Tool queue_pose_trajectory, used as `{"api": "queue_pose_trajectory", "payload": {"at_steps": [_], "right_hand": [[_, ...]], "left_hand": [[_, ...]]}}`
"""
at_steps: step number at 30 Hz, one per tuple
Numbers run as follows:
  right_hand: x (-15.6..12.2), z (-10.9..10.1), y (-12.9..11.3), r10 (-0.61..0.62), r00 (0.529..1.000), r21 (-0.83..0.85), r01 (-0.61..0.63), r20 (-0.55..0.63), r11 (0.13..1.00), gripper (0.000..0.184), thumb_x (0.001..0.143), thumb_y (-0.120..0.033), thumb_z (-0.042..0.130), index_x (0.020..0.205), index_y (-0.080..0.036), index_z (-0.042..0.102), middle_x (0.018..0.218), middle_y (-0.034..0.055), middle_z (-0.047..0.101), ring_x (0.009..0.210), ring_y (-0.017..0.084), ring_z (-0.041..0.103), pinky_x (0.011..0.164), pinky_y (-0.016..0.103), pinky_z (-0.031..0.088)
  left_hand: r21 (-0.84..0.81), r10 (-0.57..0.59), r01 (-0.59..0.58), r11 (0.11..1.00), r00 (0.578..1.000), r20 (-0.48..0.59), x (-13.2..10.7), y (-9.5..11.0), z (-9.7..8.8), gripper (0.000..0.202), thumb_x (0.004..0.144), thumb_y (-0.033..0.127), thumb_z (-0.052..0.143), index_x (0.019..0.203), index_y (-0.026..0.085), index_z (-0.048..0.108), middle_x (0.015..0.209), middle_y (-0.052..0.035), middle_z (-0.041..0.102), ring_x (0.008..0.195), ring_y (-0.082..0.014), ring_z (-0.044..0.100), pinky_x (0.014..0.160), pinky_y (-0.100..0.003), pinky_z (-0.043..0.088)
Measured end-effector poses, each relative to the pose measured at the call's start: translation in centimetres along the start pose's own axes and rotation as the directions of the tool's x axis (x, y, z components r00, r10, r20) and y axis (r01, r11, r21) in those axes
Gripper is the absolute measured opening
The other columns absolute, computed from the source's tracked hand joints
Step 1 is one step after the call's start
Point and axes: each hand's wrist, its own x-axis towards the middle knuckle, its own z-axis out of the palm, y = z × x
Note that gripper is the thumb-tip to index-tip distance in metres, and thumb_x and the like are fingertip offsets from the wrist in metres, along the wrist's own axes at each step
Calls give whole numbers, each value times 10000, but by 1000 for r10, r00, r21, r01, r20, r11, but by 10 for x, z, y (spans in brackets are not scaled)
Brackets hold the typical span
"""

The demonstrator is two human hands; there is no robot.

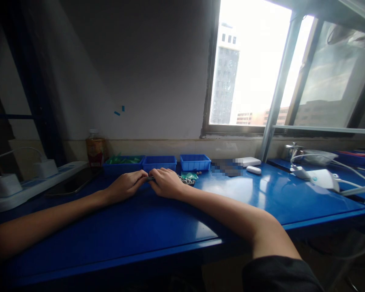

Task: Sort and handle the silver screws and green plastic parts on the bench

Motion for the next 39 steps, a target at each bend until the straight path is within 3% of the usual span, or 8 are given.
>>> {"api": "queue_pose_trajectory", "payload": {"at_steps": [8, 15, 22, 28, 35, 39], "right_hand": [[1, 2, 2, -18, 999, -46, 20, 39, 999, 201, 958, -294, 413, 967, -166, 568, 886, 69, 645, 844, 177, 576, 738, 278, 395], [2, 7, 4, -26, 998, -86, 30, 49, 996, 246, 971, -267, 377, 871, -167, 578, 838, 58, 629, 800, 166, 553, 711, 276, 375], [2, 6, 3, -8, 998, -104, 14, 58, 995, 196, 950, -240, 413, 868, -165, 574, 837, 59, 624, 809, 171, 549, 704, 276, 369], [2, 5, 3, -10, 999, -71, 14, 51, 997, 243, 964, -264, 391, 836, -164, 572, 820, 62, 626, 796, 171, 556, 721, 279, 379], [1, 1, 1, -12, 1000, 30, 12, 5, 999, 243, 917, -327, 503, 1090, -156, 512, 952, 68, 648, 876, 190, 577, 742, 282, 403], [1, 2, 2, -30, 1000, 28, 29, 9, 999, 163, 913, -271, 507, 1035, -163, 528, 934, 65, 645, 864, 186, 582, 745, 279, 405]], "left_hand": [[13, -19, 18, 1000, 998, 52, 1, 0, 0, 323, 965, 391, 305, 949, 210, 571, 899, -47, 660, 834, -192, 624, 738, -270, 433], [-6, -22, 22, 1000, 998, 59, 0, 3, -2, 289, 916, 437, 415, 1034, 203, 536, 771, -13, 621, 648, -155, 577, 593, -237, 406], [2, -9, 9, 1000, 997, 80, 0, 2, -2, 298, 875, 465, 472, 965, 193, 554, 776, -12, 614, 660, -147, 564, 597, -229, 400], [13, -12, 11, 1000, 997, 75, 1, 2, -2, 234, 903, 395, 437, 955, 195, 547, 790, -16, 617, 686, -160, 576, 622, -243, 401], [-22, -34, 35, 999, 997, 63, 1, 3, -2, 281, 962, 382, 315, 994, 199, 526, 897, -47, 644, 788, -187, 619, 684, -265, 426], [-5, -39, 39, 999, 996, 74, 1, 2, -2, 295, 967, 372, 287, 970, 199, 526, 899, -51, 643, 812, -193, 622, 715, -276, 437]]}}
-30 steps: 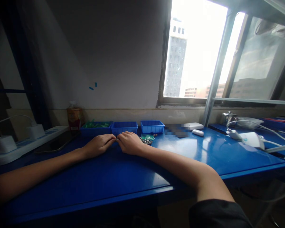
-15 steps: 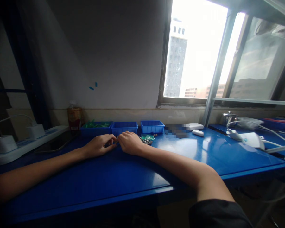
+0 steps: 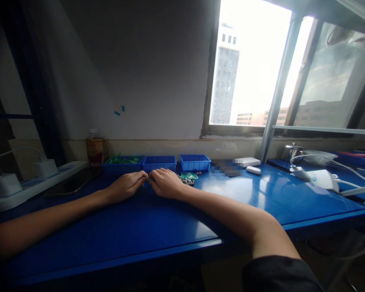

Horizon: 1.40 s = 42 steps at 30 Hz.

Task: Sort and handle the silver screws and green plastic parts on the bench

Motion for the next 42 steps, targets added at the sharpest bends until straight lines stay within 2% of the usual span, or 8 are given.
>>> {"api": "queue_pose_trajectory", "payload": {"at_steps": [4, 11, 17, 23, 28, 32, 42], "right_hand": [[0, 3, 2, -8, 1000, -21, 7, -11, 1000, 159, 945, -269, 459, 1018, -159, 547, 929, 72, 649, 846, 175, 583, 749, 277, 402], [1, 6, 3, -5, 1000, -94, 5, 1, 996, 223, 971, -250, 382, 904, -152, 571, 822, 64, 636, 772, 161, 566, 710, 270, 387], [1, 3, 2, -8, 1000, -63, 8, -2, 998, 233, 973, -280, 383, 920, -159, 575, 837, 61, 644, 793, 162, 573, 724, 272, 384], [-1, 3, 0, 12, 999, -24, -13, -34, 1000, 199, 898, -343, 528, 983, -165, 557, 890, 55, 644, 830, 177, 574, 728, 279, 387], [0, 2, 0, 39, 999, -41, -40, -28, 998, 142, 884, -316, 537, 893, -175, 552, 846, 47, 632, 800, 175, 562, 707, 283, 377], [1, 0, -1, 28, 1000, -51, -28, -8, 998, 173, 885, -328, 525, 804, -176, 536, 786, 43, 611, 758, 167, 547, 681, 276, 372], [1, 2, 1, -32, 999, -67, 32, 12, 997, 202, 896, -327, 507, 785, -168, 562, 771, 43, 589, 757, 160, 529, 699, 273, 382]], "left_hand": [[2, -5, 5, 1000, 1000, -5, 0, 0, 0, 295, 965, 377, 289, 965, 200, 525, 874, -43, 636, 800, -192, 621, 715, -278, 436], [-35, 54, -56, 998, 996, -66, -1, -3, 3, 296, 923, 393, 421, 1141, 195, 453, 786, -3, 607, 675, -154, 591, 632, -240, 419], [38, 43, -41, 998, 997, -64, -1, -4, 4, 258, 955, 394, 351, 1056, 208, 499, 808, -17, 629, 695, -165, 607, 631, -247, 415], [81, 2, 6, 997, 996, -91, -1, -3, 3, 291, 969, 413, 299, 1015, 211, 503, 859, -36, 657, 748, -189, 636, 656, -262, 422], [80, -19, 26, 996, 996, -83, -1, -1, 2, 307, 966, 422, 293, 989, 208, 513, 862, -44, 661, 772, -204, 642, 669, -275, 429], [58, -25, 29, 998, 998, -63, -1, 0, 1, 304, 962, 428, 299, 977, 214, 514, 875, -45, 667, 784, -207, 642, 680, -279, 433], [-2, 1, -1, 1000, 1000, 10, 0, 0, -1, 319, 961, 401, 302, 932, 196, 545, 856, -49, 649, 793, -201, 625, 705, -272, 431]]}}
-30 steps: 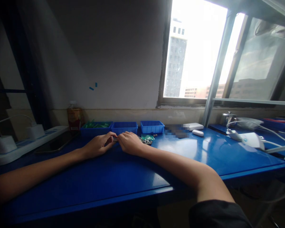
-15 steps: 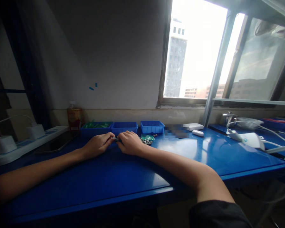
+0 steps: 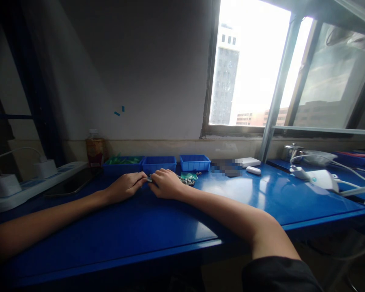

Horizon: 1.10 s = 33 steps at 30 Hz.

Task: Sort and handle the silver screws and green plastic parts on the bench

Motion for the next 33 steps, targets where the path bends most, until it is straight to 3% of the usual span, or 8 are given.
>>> {"api": "queue_pose_trajectory", "payload": {"at_steps": [13, 22, 33], "right_hand": [[1, 1, 4, -94, 996, 53, 94, 1, 994, 158, 874, -220, 505, 740, -177, 577, 751, 31, 567, 726, 153, 497, 716, 269, 397], [1, -1, 2, -83, 997, 93, 83, -13, 992, 219, 869, -365, 571, 761, -175, 558, 753, 26, 579, 730, 146, 502, 720, 260, 394], [0, 3, 4, -99, 995, 83, 100, -9, 992, 225, 878, -362, 565, 754, -177, 594, 744, 27, 563, 723, 146, 501, 740, 268, 399]], "left_hand": [[-17, 43, -42, 999, 999, 6, 0, 2, -1, 337, 961, 384, 299, 934, 193, 576, 894, -48, 656, 817, -184, 611, 734, -265, 429], [64, 8, -8, 998, 1000, -12, -1, 1, 0, 340, 960, 398, 297, 919, 201, 571, 853, -43, 656, 769, -185, 615, 687, -262, 417], [-13, 24, -24, 1000, 1000, -6, 0, 1, 0, 315, 950, 382, 325, 924, 194, 576, 860, -47, 656, 789, -185, 618, 723, -263, 434]]}}
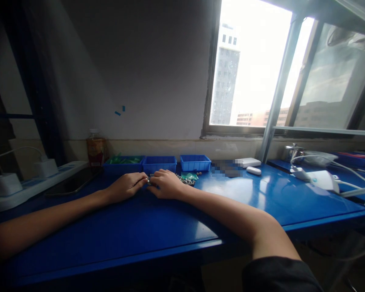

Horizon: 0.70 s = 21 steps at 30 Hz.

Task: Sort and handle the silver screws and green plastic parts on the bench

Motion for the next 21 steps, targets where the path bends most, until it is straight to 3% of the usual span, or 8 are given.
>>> {"api": "queue_pose_trajectory", "payload": {"at_steps": [12, 17, 21], "right_hand": [[-1, 0, 0, 6, 1000, -36, -6, -15, 999, 199, 886, -334, 533, 800, -178, 624, 737, 24, 582, 726, 153, 504, 720, 271, 395], [0, -1, 0, -14, 1000, 12, 14, -25, 1000, 199, 898, -296, 513, 774, -172, 608, 717, 22, 573, 698, 140, 498, 734, 261, 401], [0, -1, 0, -51, 997, 45, 54, -54, 998, 212, 908, -286, 495, 758, -169, 592, 708, 24, 574, 677, 135, 492, 741, 257, 412]], "left_hand": [[-42, 10, -10, 999, 1000, -1, -1, -1, 1, 279, 955, 370, 322, 1017, 204, 538, 915, -44, 654, 832, -193, 623, 741, -269, 436], [-65, 13, -14, 998, 1000, -15, -3, 3, -3, 285, 949, 379, 341, 1106, 183, 477, 834, -29, 635, 714, -170, 610, 639, -246, 424], [-110, 66, -69, 992, 997, -28, -4, 4, -3, 250, 936, 356, 385, 1087, 179, 477, 811, -18, 627, 693, -149, 599, 642, -234, 432]]}}
